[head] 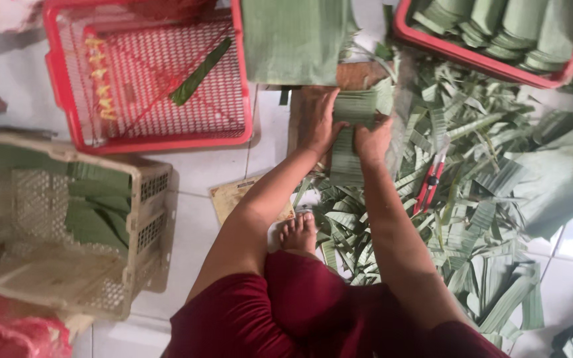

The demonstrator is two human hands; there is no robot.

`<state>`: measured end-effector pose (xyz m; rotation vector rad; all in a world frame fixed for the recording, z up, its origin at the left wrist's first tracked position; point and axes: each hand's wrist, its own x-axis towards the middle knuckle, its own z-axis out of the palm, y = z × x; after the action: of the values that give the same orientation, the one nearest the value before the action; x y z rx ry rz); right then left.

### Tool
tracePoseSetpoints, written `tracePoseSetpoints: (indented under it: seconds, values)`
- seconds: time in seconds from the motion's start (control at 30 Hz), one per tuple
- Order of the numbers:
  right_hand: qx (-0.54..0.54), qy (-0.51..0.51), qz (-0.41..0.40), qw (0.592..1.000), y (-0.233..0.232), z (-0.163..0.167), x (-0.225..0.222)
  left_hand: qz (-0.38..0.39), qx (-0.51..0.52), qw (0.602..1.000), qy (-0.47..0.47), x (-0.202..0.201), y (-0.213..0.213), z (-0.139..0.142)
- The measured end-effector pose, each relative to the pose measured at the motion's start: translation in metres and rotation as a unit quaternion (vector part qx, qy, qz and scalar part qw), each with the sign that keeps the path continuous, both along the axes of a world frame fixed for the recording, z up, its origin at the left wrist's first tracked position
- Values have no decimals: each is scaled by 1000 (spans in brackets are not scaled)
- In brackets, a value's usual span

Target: The person sits on the floor and uses a red utility knife to cut large green banana leaves into uniform rectangular pieces. They use a rectangular cardboard template to measure and align the leaves before cutting. The cut pieces are stacked in a red basket, while the trimmings are discarded on the floor.

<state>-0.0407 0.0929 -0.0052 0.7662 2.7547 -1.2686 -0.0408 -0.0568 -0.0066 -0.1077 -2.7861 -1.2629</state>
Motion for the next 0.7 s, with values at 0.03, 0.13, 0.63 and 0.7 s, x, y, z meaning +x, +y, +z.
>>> tracePoseSetpoints:
  seconds: [0.03,0.13,0.63,0.7]
  values:
    - [11,-3,20,1000,0,-2,1,5,-6,1000,1,2,-3,-2]
    - [34,21,100,994,-2,-8,6,23,35,996,-79,6,-9,-6]
    - [-466,172,116,860,-46,136,33,-149,538,823,-106,-5,-122,50]
    - [-528,135,92,834,-45,148,38,-26,495,867,57,-46,-200,53]
